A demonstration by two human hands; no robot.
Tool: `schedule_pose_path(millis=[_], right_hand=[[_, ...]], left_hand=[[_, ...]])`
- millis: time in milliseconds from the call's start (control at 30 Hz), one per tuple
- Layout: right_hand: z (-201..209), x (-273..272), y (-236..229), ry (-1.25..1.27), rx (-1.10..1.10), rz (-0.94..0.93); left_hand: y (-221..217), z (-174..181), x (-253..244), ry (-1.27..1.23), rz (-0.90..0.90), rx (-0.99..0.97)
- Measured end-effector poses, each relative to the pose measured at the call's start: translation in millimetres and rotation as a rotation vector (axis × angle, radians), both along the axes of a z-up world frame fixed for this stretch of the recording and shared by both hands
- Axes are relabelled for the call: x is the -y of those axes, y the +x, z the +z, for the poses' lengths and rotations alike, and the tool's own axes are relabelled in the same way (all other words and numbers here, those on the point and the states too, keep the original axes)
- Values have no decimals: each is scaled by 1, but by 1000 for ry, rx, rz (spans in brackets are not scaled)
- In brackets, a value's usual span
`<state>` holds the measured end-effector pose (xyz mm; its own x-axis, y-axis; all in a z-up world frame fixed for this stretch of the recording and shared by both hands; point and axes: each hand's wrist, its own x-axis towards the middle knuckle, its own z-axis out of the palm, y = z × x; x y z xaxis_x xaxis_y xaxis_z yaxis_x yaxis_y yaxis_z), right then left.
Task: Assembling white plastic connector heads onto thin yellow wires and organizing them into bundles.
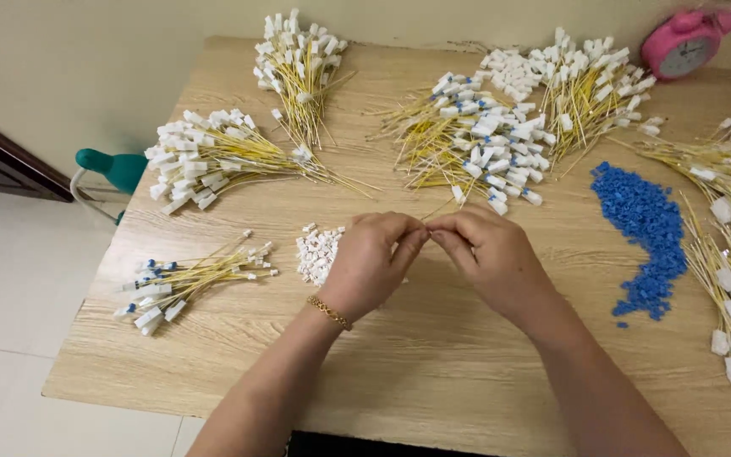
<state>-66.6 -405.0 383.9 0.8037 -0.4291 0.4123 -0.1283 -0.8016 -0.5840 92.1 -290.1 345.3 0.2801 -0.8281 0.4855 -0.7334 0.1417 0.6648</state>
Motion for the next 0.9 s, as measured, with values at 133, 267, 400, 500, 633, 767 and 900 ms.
schedule_pose_path(millis=[133, 267, 400, 500, 633, 767, 900], right_hand=[[2, 7, 15, 157, -141, -54], [2, 7, 16, 234, -138, -81], [-25, 16, 8, 450, -17, -126], [-29, 19, 5, 447, -8, -113], [-30, 16, 3, 456, -27, -132], [-33, 17, 3, 529, -13, -90], [-38, 17, 4, 528, 34, -67]], left_hand=[[3, -1, 3, 57, 72, -230], [5, -24, 7, 94, -36, -668], [15, -32, 6, 79, -85, -804], [16, -32, 7, 100, -112, -895], [14, -36, 9, 96, -136, -965], [15, -45, 11, 71, -172, -998], [12, -48, 15, 66, -147, -1043]])
